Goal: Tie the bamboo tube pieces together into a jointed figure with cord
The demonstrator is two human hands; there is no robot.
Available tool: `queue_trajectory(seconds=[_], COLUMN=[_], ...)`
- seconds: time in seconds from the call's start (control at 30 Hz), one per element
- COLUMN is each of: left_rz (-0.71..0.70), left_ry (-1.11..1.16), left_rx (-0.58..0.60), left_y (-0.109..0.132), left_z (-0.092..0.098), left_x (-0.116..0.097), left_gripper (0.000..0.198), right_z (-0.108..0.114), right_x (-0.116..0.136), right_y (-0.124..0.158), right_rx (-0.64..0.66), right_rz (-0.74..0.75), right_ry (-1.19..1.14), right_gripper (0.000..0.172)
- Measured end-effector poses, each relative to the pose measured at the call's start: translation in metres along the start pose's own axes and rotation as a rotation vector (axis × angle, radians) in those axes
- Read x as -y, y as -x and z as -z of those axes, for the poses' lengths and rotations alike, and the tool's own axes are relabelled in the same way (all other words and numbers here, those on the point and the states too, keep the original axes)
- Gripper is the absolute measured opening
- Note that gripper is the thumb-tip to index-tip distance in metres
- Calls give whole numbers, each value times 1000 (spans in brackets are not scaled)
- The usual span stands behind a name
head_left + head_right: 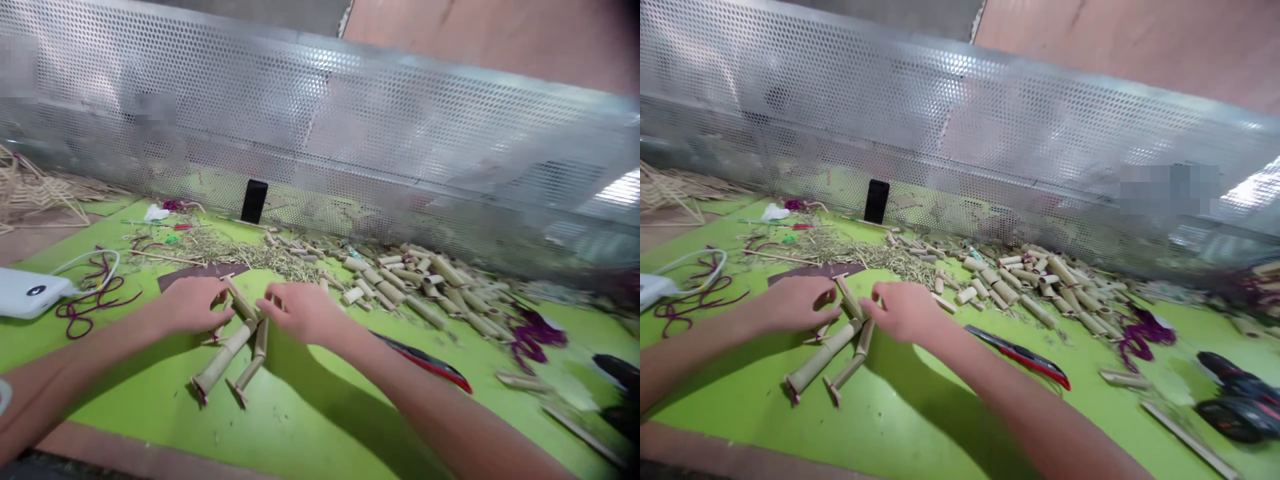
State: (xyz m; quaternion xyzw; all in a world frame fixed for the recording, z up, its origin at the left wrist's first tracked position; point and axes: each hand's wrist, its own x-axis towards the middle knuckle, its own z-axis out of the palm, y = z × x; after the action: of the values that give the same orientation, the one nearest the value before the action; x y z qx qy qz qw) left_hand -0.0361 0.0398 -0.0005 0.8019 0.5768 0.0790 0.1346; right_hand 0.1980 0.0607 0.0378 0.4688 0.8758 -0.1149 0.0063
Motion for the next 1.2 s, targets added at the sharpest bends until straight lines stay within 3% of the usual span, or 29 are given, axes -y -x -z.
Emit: queue_trajectory(seconds=[0.1, 0.2, 0.3, 0.37, 0.4, 0.53, 0.63, 0.73, 0.93, 1.07, 1.2], left_rz=[-75, -150, -208, -220, -210, -105, -73, -118, -149, -99, -108], left_ry=[9, 43, 97, 141, 162, 204, 194, 189, 194, 207, 182], left_rx=[7, 37, 82, 114, 118, 7, -59, 24, 185, 193, 143], left_y=[-2, -6, -9, -11, -11, -11, -10, -9, -8, -7, -5], left_z=[-2, 1, 6, 12, 15, 32, 41, 39, 26, 25, 21], left_x=[4, 12, 19, 23, 25, 32, 35, 32, 25, 21, 11], left_gripper=[28, 30, 29, 28, 31, 56, 54, 43, 41, 49, 61], right_z=[-13, -23, -22, -17, -15, -13, -14, -12, 3, 16, 20], right_x=[25, 30, 26, 21, 19, 9, 7, 9, 4, -7, -12], right_y=[-35, -50, -53, -56, -59, -75, -82, -78, -52, -43, -45], right_rx=[30, 111, 88, 48, 32, 7, -28, 25, 190, 278, 385], right_rz=[50, 90, 140, 204, 254, 618, 770, 696, 385, 233, 140], right_ry=[167, 190, 188, 189, 195, 348, 466, 466, 381, 247, 105], right_gripper=[66, 71, 62, 43, 38, 50, 40, 35, 25, 39, 40])
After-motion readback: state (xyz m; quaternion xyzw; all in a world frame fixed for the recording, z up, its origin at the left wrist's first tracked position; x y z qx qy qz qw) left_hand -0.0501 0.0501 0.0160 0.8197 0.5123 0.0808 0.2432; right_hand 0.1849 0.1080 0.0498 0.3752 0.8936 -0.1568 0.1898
